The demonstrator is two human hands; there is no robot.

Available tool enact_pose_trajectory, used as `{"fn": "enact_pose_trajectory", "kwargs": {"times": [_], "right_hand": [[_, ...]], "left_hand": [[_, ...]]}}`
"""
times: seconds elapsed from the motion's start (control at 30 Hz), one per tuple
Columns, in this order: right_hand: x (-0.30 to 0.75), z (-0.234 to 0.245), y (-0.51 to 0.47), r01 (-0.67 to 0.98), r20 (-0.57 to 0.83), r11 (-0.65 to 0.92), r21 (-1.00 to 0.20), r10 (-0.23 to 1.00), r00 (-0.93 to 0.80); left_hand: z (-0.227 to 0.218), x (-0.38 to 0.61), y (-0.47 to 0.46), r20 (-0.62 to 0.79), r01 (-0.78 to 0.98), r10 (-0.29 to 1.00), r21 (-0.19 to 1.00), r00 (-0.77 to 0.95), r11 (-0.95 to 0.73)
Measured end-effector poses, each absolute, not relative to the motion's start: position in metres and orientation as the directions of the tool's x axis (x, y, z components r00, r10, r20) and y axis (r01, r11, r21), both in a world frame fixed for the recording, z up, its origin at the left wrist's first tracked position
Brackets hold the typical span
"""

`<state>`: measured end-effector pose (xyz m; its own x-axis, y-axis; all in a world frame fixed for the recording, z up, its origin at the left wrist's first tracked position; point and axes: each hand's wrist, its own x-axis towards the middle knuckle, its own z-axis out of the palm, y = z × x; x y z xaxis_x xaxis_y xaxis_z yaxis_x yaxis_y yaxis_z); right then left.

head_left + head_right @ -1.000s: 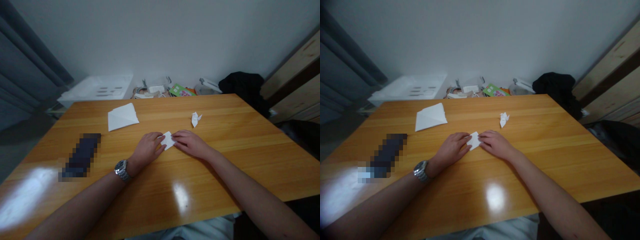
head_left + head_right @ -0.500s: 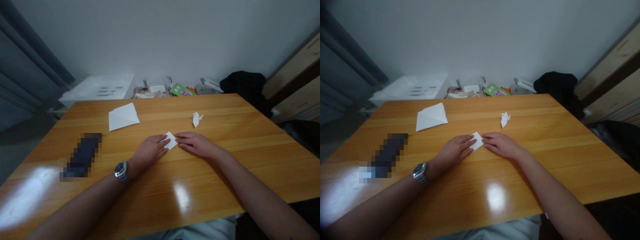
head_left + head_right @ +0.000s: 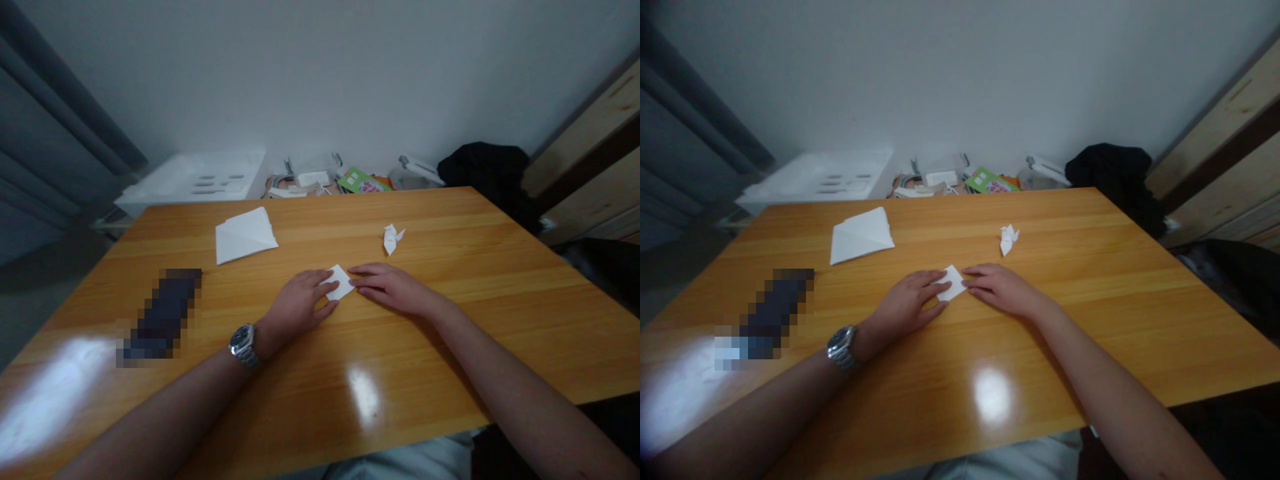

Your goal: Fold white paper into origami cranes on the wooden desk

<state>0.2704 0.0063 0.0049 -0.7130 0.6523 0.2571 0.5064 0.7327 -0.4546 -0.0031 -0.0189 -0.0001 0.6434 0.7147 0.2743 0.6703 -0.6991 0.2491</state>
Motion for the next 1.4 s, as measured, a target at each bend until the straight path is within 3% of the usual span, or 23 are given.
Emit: {"fn": "enact_pose_trajectory", "kwargs": {"times": [0.3,0.63,0.8,1.4], "right_hand": [[0.264,-0.002,0.013,0.417,0.357,0.720,-0.554,0.658,-0.663],[0.262,-0.003,0.015,0.398,0.364,0.700,-0.593,0.674,-0.643],[0.261,-0.002,0.014,0.380,0.355,0.663,-0.645,0.701,-0.619],[0.253,-0.012,0.014,0.569,0.341,0.560,-0.602,0.825,-0.451]], "left_hand": [[-0.002,-0.001,-0.019,0.362,0.653,0.706,0.276,0.609,-0.705],[-0.001,-0.001,-0.019,0.341,0.631,0.704,0.312,0.623,-0.710],[-0.001,-0.003,-0.021,0.304,0.561,0.636,0.303,0.709,-0.770],[0.002,-0.003,-0.024,0.278,0.494,0.566,0.288,0.776,-0.820]]}}
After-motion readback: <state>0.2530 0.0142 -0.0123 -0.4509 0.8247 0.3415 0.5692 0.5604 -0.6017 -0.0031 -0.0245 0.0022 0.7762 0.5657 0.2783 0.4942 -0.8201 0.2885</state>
